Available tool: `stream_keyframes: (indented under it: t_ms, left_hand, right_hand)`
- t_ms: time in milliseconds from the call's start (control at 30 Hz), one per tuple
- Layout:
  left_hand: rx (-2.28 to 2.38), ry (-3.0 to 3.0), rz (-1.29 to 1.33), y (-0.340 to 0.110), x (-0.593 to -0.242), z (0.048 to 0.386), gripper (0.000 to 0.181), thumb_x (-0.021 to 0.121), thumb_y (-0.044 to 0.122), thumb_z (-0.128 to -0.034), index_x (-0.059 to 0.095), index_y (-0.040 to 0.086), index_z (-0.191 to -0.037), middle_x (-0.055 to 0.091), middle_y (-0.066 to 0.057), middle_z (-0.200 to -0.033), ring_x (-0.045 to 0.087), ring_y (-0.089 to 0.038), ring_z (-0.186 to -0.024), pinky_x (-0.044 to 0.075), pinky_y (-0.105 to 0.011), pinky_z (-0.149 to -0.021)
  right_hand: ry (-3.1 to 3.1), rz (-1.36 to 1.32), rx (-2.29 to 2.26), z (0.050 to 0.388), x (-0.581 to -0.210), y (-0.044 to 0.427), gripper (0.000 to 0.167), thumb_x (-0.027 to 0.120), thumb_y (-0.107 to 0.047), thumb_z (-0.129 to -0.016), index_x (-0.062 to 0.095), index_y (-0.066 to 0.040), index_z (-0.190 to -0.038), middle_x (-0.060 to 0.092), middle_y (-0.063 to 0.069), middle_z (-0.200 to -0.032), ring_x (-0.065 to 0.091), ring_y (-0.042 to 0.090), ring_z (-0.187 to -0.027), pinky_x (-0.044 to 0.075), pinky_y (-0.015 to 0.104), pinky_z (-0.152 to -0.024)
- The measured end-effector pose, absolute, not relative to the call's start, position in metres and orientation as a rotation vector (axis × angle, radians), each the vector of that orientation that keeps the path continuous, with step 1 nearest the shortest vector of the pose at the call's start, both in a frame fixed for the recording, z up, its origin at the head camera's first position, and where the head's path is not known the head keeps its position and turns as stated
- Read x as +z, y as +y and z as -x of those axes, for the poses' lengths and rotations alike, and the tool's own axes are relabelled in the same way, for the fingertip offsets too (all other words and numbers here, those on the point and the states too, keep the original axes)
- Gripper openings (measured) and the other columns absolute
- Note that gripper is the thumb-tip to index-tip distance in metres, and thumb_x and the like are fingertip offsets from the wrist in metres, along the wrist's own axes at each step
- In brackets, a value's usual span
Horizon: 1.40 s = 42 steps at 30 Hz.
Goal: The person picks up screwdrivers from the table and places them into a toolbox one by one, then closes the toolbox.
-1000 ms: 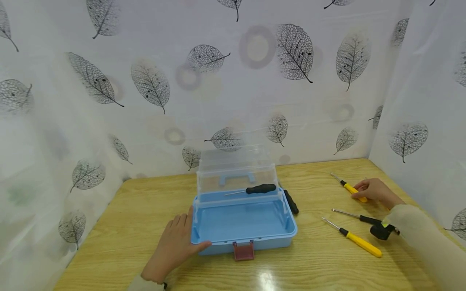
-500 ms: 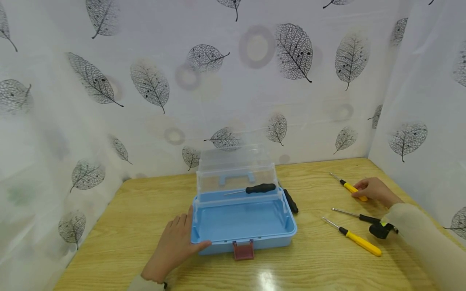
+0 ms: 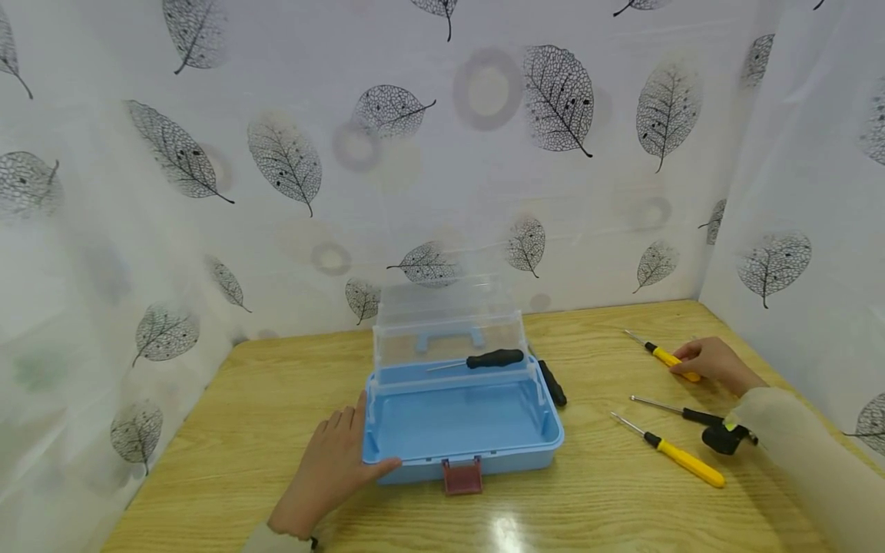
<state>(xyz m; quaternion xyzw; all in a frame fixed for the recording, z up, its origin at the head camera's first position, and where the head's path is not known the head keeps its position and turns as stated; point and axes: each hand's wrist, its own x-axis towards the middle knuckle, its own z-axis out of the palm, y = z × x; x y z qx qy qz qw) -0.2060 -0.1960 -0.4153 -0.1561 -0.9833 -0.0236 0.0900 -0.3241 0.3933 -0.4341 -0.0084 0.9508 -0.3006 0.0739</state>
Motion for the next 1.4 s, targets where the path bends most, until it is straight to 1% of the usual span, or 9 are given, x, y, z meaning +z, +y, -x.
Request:
stream_keyframes:
  t_ms: [167, 400, 567, 733, 967, 1200, 1300, 1400]
  left_hand:
    - [-0.064, -2.930, 0.459, -0.1957, -0.4146, 0.2053, 0.113, 0.054, 0.079, -0.0699, 0.033, -0.007, -0.141, 0.060, -0.019, -0.115, 0.058, -0.031, -0.107, 0.048, -0.044, -0.087]
    - [-0.060, -2.930, 0.461, -0.1957, -0.4141, 0.2054, 0.113, 0.053, 0.078, -0.0705, 0.033, -0.007, -0.141, 0.060, -0.018, -0.114, 0.058, -0.030, -0.106, 0.048, -0.043, -0.087]
    - [-0.065, -2.924, 0.466, -0.1957, -0.4147, 0.2056, 0.113, 0.054, 0.078, -0.0701, 0.034, -0.007, -0.141, 0.060, -0.018, -0.114, 0.058, -0.030, -0.105, 0.049, -0.043, -0.087]
    - [-0.066, -2.917, 0.471, -0.1960, -0.4153, 0.2059, 0.113, 0.055, 0.078, -0.0697, 0.034, -0.007, -0.141, 0.060, -0.018, -0.113, 0.058, -0.030, -0.103, 0.049, -0.043, -0.086]
    - [-0.069, -2.929, 0.473, -0.1967, -0.4160, 0.2062, 0.113, 0.054, 0.078, -0.0701, 0.032, -0.006, -0.142, 0.061, -0.018, -0.115, 0.058, -0.030, -0.104, 0.049, -0.043, -0.087]
    - [-0.076, -2.929, 0.471, -0.1963, -0.4153, 0.2062, 0.113, 0.055, 0.078, -0.0700, 0.032, -0.006, -0.142, 0.060, -0.018, -0.115, 0.058, -0.030, -0.104, 0.049, -0.043, -0.088]
    - [-0.085, -2.927, 0.470, -0.1962, -0.4154, 0.2063, 0.113, 0.054, 0.078, -0.0701, 0.032, -0.006, -0.142, 0.061, -0.018, -0.115, 0.058, -0.030, -0.103, 0.049, -0.043, -0.088]
    - [-0.088, -2.925, 0.470, -0.1963, -0.4155, 0.2064, 0.113, 0.054, 0.079, -0.0701, 0.032, -0.006, -0.142, 0.061, -0.018, -0.114, 0.059, -0.030, -0.102, 0.049, -0.043, -0.088]
  right_hand:
    - [2.842, -0.003, -0.936, 0.3240, -0.4333, 0.3928, 0.047, 0.070, -0.023, -0.083, 0.060, 0.014, -0.109, 0.060, 0.030, -0.104, 0.056, 0.014, -0.077, 0.049, 0.029, -0.067]
    - [2.874, -0.020, -0.925, 0.3253, -0.4351, 0.3930, 0.052, 0.070, -0.029, -0.083, 0.060, 0.013, -0.112, 0.061, 0.030, -0.106, 0.057, 0.018, -0.080, 0.050, 0.032, -0.068]
    - [2.888, -0.012, -0.927, 0.3246, -0.4354, 0.3919, 0.051, 0.069, -0.027, -0.084, 0.059, 0.013, -0.113, 0.060, 0.032, -0.108, 0.057, 0.017, -0.080, 0.048, 0.028, -0.066]
    - [2.893, -0.004, -0.937, 0.3238, -0.4349, 0.3900, 0.048, 0.068, -0.026, -0.085, 0.060, 0.013, -0.113, 0.059, 0.032, -0.109, 0.056, 0.015, -0.079, 0.048, 0.027, -0.065]
    - [2.914, 0.017, -0.940, 0.3227, -0.4363, 0.3892, 0.047, 0.070, -0.025, -0.083, 0.062, 0.012, -0.111, 0.061, 0.032, -0.106, 0.057, 0.014, -0.080, 0.049, 0.027, -0.064]
    - [2.913, 0.023, -0.943, 0.3215, -0.4360, 0.3905, 0.046, 0.073, -0.022, -0.081, 0.062, 0.013, -0.109, 0.065, 0.026, -0.098, 0.056, 0.011, -0.075, 0.049, 0.026, -0.062]
    - [2.919, 0.026, -0.937, 0.3210, -0.4359, 0.3913, 0.045, 0.073, -0.022, -0.081, 0.063, 0.013, -0.108, 0.065, 0.026, -0.098, 0.057, 0.014, -0.077, 0.048, 0.026, -0.063]
    - [2.922, 0.020, -0.932, 0.3207, -0.4368, 0.3922, 0.045, 0.072, -0.023, -0.082, 0.063, 0.012, -0.108, 0.064, 0.028, -0.102, 0.059, 0.023, -0.082, 0.048, 0.027, -0.065]
